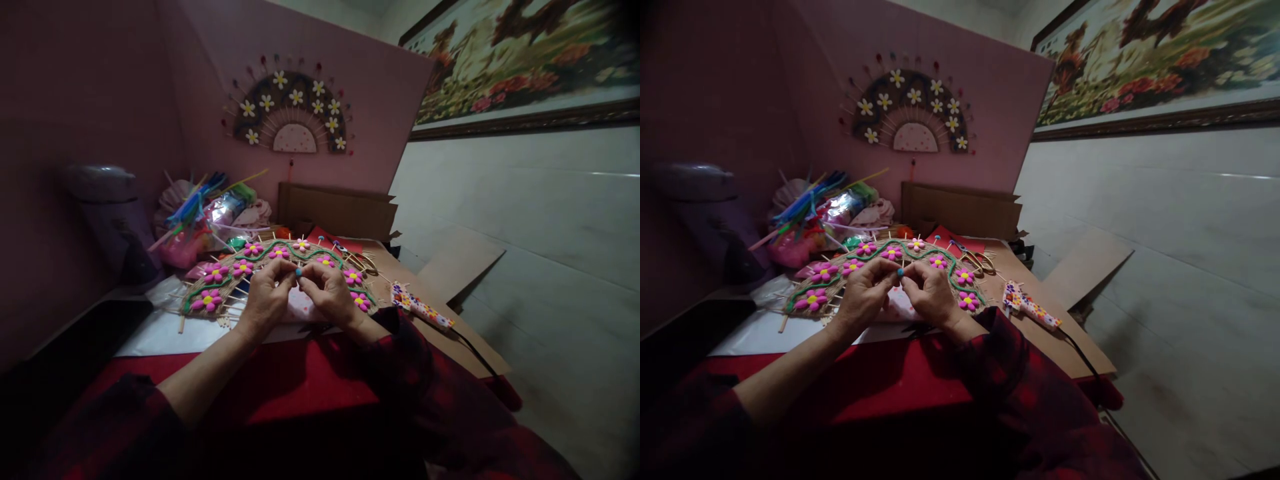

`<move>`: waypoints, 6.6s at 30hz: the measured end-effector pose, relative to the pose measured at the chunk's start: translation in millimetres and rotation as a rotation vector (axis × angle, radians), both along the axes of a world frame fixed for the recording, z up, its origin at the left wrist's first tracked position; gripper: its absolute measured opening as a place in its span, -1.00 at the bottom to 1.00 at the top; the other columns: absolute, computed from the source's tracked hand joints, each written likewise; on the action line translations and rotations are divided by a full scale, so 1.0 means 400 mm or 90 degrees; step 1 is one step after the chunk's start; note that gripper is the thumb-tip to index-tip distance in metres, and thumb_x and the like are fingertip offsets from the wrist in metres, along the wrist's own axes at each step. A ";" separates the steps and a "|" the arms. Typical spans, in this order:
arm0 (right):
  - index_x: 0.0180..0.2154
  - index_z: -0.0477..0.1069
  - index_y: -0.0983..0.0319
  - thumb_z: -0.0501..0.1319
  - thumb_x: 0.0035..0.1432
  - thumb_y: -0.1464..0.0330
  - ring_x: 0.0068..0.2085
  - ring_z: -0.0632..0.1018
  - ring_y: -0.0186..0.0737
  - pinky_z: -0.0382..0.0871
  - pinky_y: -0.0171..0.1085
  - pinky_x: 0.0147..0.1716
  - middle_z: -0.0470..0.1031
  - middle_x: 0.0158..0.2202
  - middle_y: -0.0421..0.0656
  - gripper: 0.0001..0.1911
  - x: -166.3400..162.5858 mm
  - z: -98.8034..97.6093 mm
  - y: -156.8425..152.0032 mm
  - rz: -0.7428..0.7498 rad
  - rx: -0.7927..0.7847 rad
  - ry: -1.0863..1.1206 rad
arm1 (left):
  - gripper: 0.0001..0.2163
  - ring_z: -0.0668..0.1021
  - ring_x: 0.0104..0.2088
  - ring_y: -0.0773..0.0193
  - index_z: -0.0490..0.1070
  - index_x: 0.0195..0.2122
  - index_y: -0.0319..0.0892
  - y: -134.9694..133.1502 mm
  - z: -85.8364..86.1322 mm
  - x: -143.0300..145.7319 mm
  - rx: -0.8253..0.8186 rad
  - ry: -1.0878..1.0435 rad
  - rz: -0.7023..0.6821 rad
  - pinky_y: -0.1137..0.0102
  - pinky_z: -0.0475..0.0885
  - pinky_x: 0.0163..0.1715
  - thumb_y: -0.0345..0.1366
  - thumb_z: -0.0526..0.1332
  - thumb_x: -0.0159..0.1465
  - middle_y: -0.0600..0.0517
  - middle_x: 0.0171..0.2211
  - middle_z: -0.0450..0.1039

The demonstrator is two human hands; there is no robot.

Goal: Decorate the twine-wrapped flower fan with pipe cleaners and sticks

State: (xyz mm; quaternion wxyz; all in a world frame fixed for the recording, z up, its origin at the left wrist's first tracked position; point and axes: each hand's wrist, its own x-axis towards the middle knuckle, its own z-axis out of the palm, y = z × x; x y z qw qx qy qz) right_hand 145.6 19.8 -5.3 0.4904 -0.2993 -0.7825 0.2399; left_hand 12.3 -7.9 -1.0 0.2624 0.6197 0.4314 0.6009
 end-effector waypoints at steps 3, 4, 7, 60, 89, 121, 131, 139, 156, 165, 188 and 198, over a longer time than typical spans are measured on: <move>-0.39 0.38 0.26 0.12 0.10 0.36 -0.48 0.40 -0.36 0.27 -0.37 -0.47 0.39 -0.51 -0.21 -0.89 -0.005 -0.003 0.001 0.021 -0.005 0.013 | -0.95 0.37 -0.62 0.42 0.36 -0.45 -0.19 0.001 0.000 0.001 -0.003 -0.039 -0.001 0.51 0.30 -0.65 -0.33 0.16 0.10 0.12 -0.57 0.35; -0.40 0.38 0.26 0.12 0.12 0.35 -0.47 0.41 -0.36 0.28 -0.37 -0.46 0.39 -0.51 -0.21 -0.87 -0.006 -0.003 0.002 0.027 -0.006 0.016 | -0.95 0.37 -0.62 0.43 0.36 -0.45 -0.19 0.002 -0.001 0.001 -0.003 -0.048 -0.002 0.52 0.30 -0.65 -0.33 0.16 0.10 0.12 -0.57 0.35; -0.39 0.37 0.26 0.10 0.14 0.34 -0.45 0.41 -0.35 0.29 -0.36 -0.43 0.38 -0.50 -0.21 -0.86 -0.005 -0.005 0.007 0.038 -0.001 0.020 | -0.94 0.38 -0.62 0.43 0.36 -0.47 -0.20 0.006 -0.006 0.002 0.004 -0.061 -0.006 0.52 0.30 -0.66 -0.34 0.17 0.09 0.11 -0.56 0.35; -0.42 0.31 0.25 0.06 0.17 0.38 -0.46 0.34 -0.37 0.14 -0.37 -0.44 0.37 -0.50 -0.24 -0.86 0.020 0.026 0.019 -0.012 0.069 -0.156 | -0.87 0.35 -0.68 0.39 0.32 -0.46 -0.22 0.015 0.005 0.005 -0.122 -0.072 -0.063 0.48 0.29 -0.73 -0.25 0.16 0.09 0.09 -0.59 0.37; -0.46 0.23 0.24 0.01 0.20 0.37 -0.42 0.29 -0.35 0.13 -0.35 -0.41 0.25 -0.49 -0.25 -0.82 0.047 0.038 0.036 0.098 0.053 -0.212 | -0.76 0.34 -0.57 0.36 0.19 -0.56 -0.15 0.004 0.035 -0.030 -0.050 0.288 -0.099 0.45 0.23 -0.50 -0.23 -0.02 0.23 0.12 -0.65 0.28; -0.53 0.16 0.23 0.01 0.08 0.45 -0.52 0.24 -0.39 0.06 -0.39 -0.49 0.18 -0.58 -0.30 -0.85 0.037 0.011 0.031 0.060 0.060 -0.291 | -0.85 0.33 -0.65 0.41 0.23 -0.58 -0.17 -0.006 0.019 -0.037 -0.094 0.280 -0.132 0.52 0.20 -0.62 -0.35 0.01 0.13 0.15 -0.70 0.28; -0.54 0.16 0.22 0.01 0.08 0.48 -0.55 0.22 -0.37 0.00 -0.35 -0.51 0.19 -0.60 -0.28 -0.83 0.017 0.003 0.013 -0.014 0.123 -0.325 | -0.83 0.23 -0.62 0.41 0.12 -0.62 -0.15 -0.008 0.004 -0.029 -0.030 0.342 -0.032 0.50 0.11 -0.60 -0.39 -0.01 0.11 0.17 -0.68 0.14; -0.55 0.16 0.22 -0.01 0.16 0.43 -0.46 0.28 -0.35 0.06 -0.36 -0.45 0.23 -0.55 -0.26 -0.77 0.031 0.032 0.020 -0.012 0.088 -0.265 | -0.82 0.31 -0.62 0.41 0.21 -0.51 -0.16 0.003 0.002 -0.018 -0.063 0.213 -0.088 0.50 0.18 -0.57 -0.28 -0.02 0.22 0.13 -0.63 0.31; -0.43 0.25 0.23 0.04 0.22 0.38 -0.40 0.33 -0.31 0.14 -0.32 -0.37 0.34 -0.46 -0.20 -0.84 0.040 0.038 0.014 -0.015 0.152 -0.244 | -0.81 0.28 -0.68 0.41 0.18 -0.50 -0.15 0.000 0.023 -0.022 -0.087 0.173 -0.075 0.48 0.19 -0.58 -0.27 -0.03 0.24 0.18 -0.69 0.29; -0.39 0.28 0.24 0.02 0.21 0.39 -0.39 0.35 -0.28 0.19 -0.29 -0.35 0.34 -0.45 -0.17 -0.86 0.038 0.037 0.006 0.035 0.174 -0.231 | -0.80 0.33 -0.60 0.37 0.19 -0.53 -0.14 -0.006 0.025 -0.019 -0.022 0.227 -0.005 0.44 0.22 -0.50 -0.28 -0.01 0.24 0.13 -0.65 0.28; -0.43 0.26 0.25 0.30 -0.02 0.24 -0.70 0.33 -0.48 0.17 -0.48 -0.78 0.39 -0.64 -0.32 -0.73 0.025 0.033 0.016 0.286 -0.305 0.190 | -0.80 0.18 -0.79 0.53 0.18 -0.43 -0.18 -0.025 0.038 -0.013 -0.185 -0.093 -0.279 0.60 0.04 -0.82 -0.17 0.08 0.23 0.17 -0.67 0.28; -0.46 0.23 0.24 0.30 -0.04 0.20 -0.71 0.32 -0.48 0.18 -0.45 -0.76 0.37 -0.63 -0.31 -0.69 0.018 0.017 0.016 0.224 -0.244 0.158 | -0.85 0.31 -0.63 0.46 0.23 -0.48 -0.19 -0.012 0.009 -0.012 -0.013 0.161 -0.104 0.54 0.19 -0.62 -0.32 0.03 0.24 0.14 -0.65 0.31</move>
